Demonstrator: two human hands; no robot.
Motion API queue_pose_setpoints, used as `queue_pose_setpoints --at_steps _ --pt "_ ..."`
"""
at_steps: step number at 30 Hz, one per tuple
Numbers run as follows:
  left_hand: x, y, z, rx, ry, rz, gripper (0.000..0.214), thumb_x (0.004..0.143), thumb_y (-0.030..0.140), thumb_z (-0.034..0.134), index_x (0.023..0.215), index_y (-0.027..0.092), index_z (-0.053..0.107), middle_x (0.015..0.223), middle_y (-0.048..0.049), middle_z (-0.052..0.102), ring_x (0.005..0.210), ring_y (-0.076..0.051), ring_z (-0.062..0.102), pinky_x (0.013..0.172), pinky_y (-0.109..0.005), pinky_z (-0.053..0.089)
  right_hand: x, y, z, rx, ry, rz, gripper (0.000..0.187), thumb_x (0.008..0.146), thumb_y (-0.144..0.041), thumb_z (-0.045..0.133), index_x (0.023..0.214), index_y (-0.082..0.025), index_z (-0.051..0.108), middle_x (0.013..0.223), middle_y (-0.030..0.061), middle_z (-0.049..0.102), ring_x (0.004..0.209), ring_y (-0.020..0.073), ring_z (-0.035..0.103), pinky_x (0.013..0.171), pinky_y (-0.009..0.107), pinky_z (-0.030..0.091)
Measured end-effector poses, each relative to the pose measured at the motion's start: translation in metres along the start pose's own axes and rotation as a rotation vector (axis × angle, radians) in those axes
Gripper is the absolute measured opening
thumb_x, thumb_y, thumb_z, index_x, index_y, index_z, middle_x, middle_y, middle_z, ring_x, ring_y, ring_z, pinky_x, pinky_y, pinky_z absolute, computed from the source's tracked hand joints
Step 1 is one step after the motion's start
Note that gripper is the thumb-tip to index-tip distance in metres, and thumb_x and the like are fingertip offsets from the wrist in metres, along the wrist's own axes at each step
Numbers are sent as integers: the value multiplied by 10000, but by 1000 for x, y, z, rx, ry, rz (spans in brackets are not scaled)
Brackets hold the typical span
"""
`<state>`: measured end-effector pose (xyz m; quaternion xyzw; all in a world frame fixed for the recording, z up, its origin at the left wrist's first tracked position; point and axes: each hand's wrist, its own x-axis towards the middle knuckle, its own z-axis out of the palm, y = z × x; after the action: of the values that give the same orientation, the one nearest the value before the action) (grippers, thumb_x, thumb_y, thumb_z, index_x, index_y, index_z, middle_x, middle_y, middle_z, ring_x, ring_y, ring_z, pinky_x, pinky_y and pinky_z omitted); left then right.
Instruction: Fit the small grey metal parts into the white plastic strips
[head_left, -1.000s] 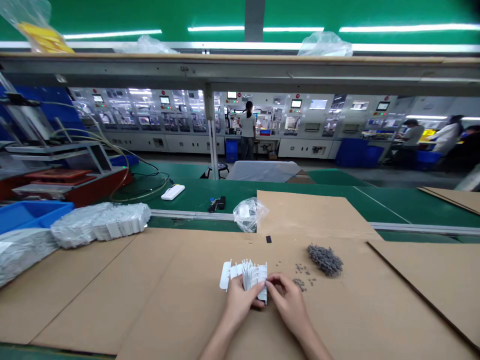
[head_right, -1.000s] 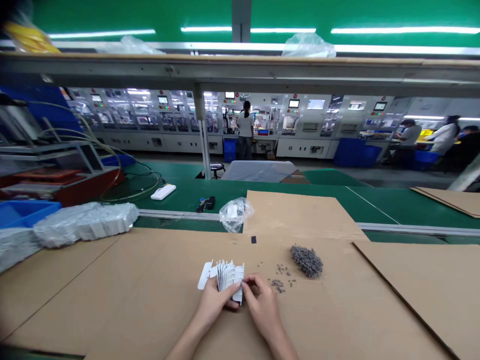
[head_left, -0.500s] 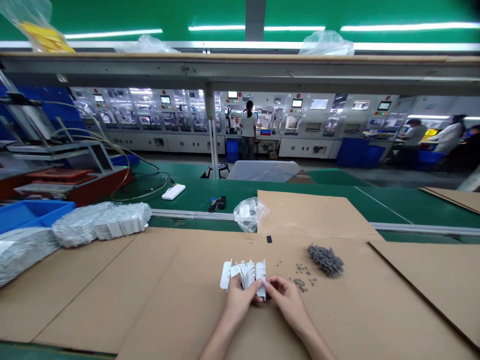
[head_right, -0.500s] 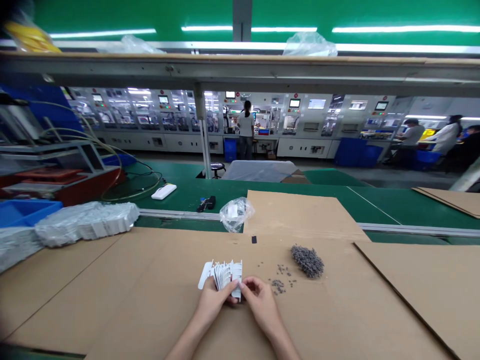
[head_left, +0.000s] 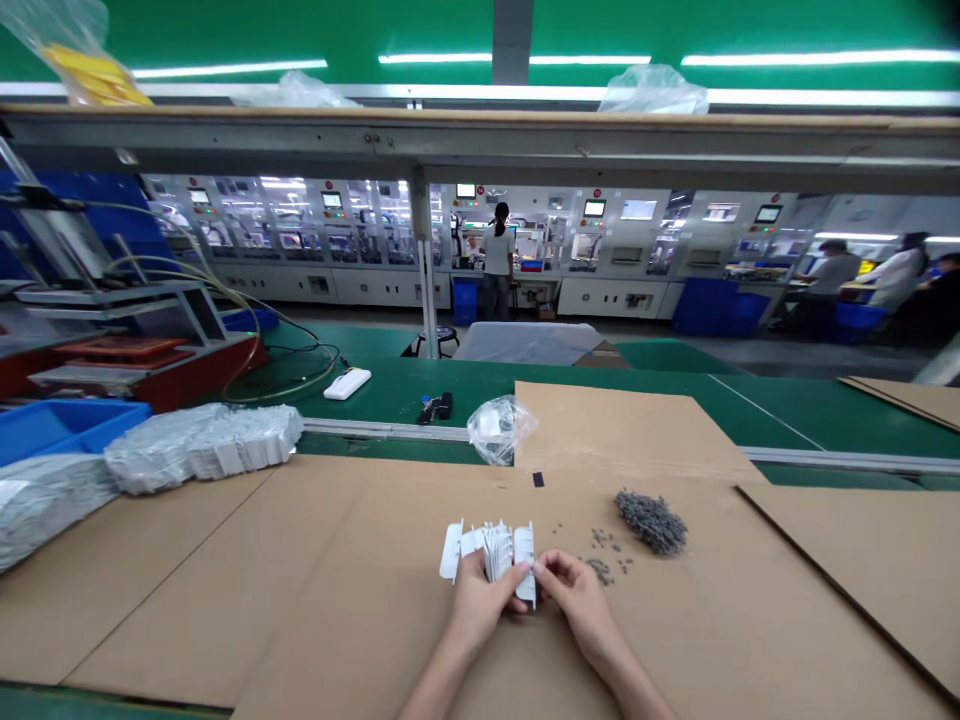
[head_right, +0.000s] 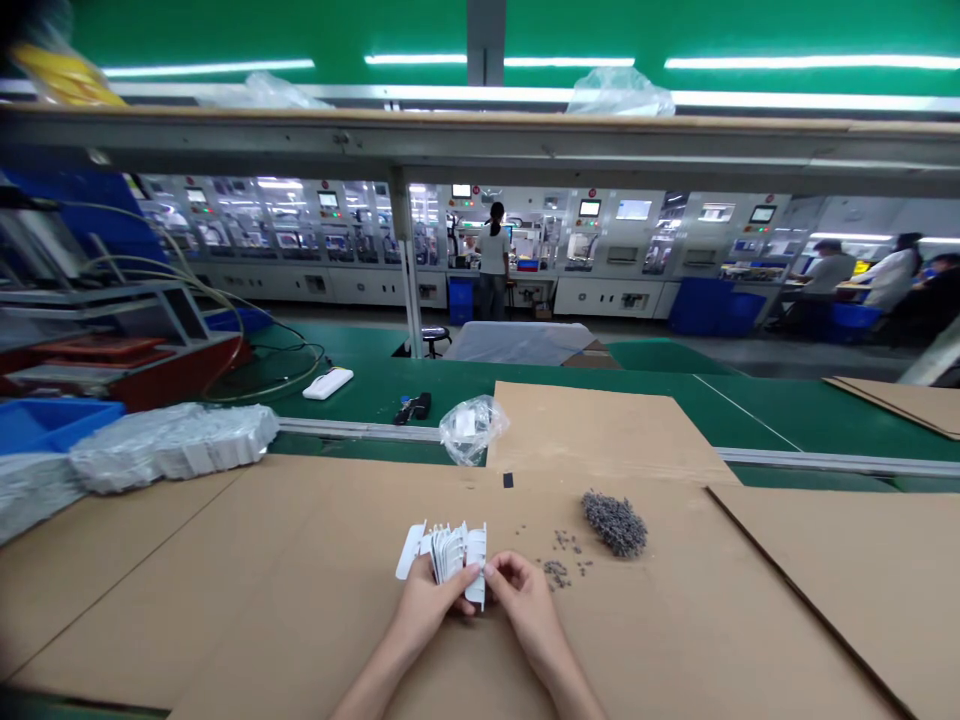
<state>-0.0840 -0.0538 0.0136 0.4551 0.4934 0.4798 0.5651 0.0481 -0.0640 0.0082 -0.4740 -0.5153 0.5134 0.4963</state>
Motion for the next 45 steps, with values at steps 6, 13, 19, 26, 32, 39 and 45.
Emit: queue_pose_setpoints --at_steps 6,13,19,26,32,39,45 --pt "10 -3 -13 119 185 -10 345 566 393 651 754 124 543 478 12 578 291 -113 495 271 -200 389 8 6 -11 -168 114 -47 280 702 -434 513 683 -159 562 601 9 574 562 154 520 519 242 398" --pt "17 -9 -22 -61 182 65 375 643 420 588 866 143 468 413 60 505 246 -66 404 251 -152 281 36 10 -37 -940 328 -326 132 677 -335 549 701 -220 608 730 66 587 759 247 481 679 366 340" --pt "16 -7 -18 -365 70 3 357 659 389 568 891 147 446 655 -7 584 541 -159 595 340 -204 437 36 8 -29 -845 282 -315 187 716 -363 510 638 -207 575 686 55 557 704 223 458 646 345 328" --pt "6 2 -11 -103 41 -27 365 595 372 642 810 111 507 617 -47 619 491 -185 604 288 -210 450 7 -5 7 67 19 -83 227 746 -399 493 714 -175 504 594 -30 470 522 103 420 499 207 327" --pt "3 3 -4 -113 24 6 349 597 385 635 772 112 507 574 -33 600 502 -181 602 333 -226 487 6 5 20 232 -6 -1 230 746 -384 510 693 -161 490 529 -51 428 458 70 356 447 180 273" --pt "3 0 -3 -137 11 26 337 593 358 647 775 120 493 602 -16 583 496 -170 591 378 -266 516 5 4 22 201 22 -38 198 773 -351 480 695 -171 453 566 -51 427 482 70 361 458 174 293" --pt "0 -1 -1 -110 -64 48 531 614 315 643 1065 143 423 862 -71 590 547 -174 606 363 -265 518 4 6 25 204 72 -72 193 785 -370 446 712 -192 424 610 -44 436 528 92 399 481 182 336"
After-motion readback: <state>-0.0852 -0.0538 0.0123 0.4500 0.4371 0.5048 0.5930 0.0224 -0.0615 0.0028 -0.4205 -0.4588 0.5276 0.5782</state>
